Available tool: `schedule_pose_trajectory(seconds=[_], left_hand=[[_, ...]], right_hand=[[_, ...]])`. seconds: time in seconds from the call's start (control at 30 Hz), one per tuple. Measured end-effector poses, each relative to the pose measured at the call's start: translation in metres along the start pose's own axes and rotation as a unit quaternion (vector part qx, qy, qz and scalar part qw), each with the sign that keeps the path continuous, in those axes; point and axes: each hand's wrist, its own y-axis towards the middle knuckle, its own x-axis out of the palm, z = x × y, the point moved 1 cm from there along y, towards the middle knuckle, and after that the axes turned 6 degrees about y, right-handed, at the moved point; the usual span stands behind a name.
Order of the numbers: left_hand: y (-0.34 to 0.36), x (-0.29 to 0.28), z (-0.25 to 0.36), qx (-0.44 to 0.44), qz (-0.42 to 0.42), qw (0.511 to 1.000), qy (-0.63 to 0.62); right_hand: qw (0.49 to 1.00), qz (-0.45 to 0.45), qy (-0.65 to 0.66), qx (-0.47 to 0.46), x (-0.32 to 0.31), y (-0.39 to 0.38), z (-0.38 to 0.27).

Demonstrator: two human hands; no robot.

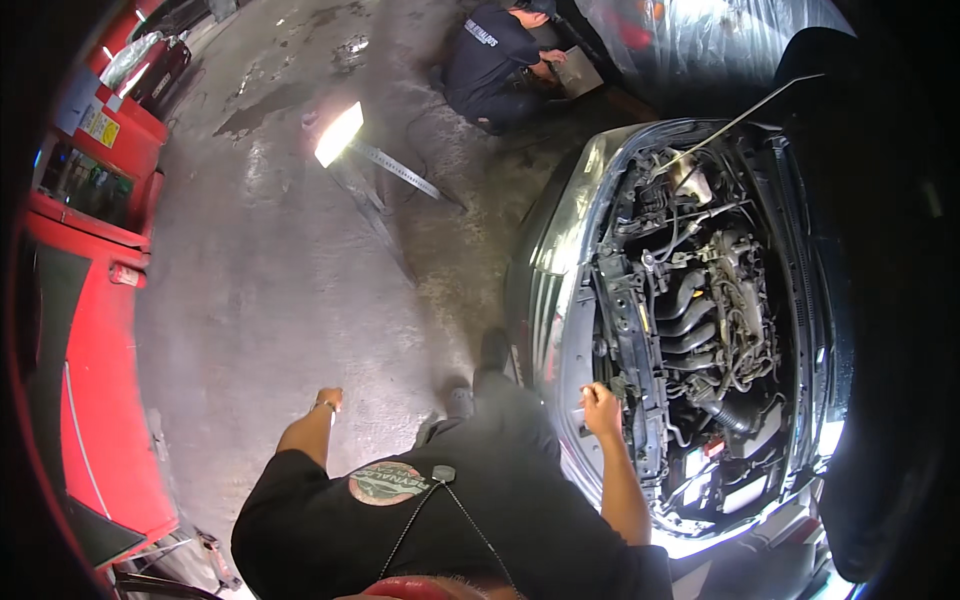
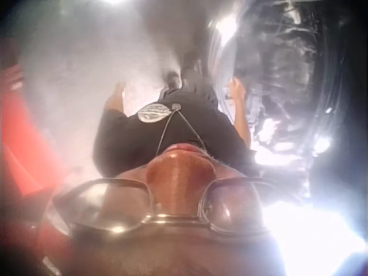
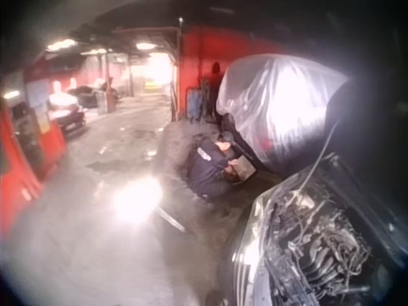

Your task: The person detaches hoses in a car engine bay, using a screwdriver to pry and loosen clamps before disconnecting the air intake hose by hand.

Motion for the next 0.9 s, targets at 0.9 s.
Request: schedule_pose_trajectory(seconds=[0.9], left_hand=[[-0.067,-0.236,0.602,0.473,-0.13,0.865,-0.108]], right_hand=[[0.903,-0.099,0.408,0.091,0.013,0.619,-0.246]])
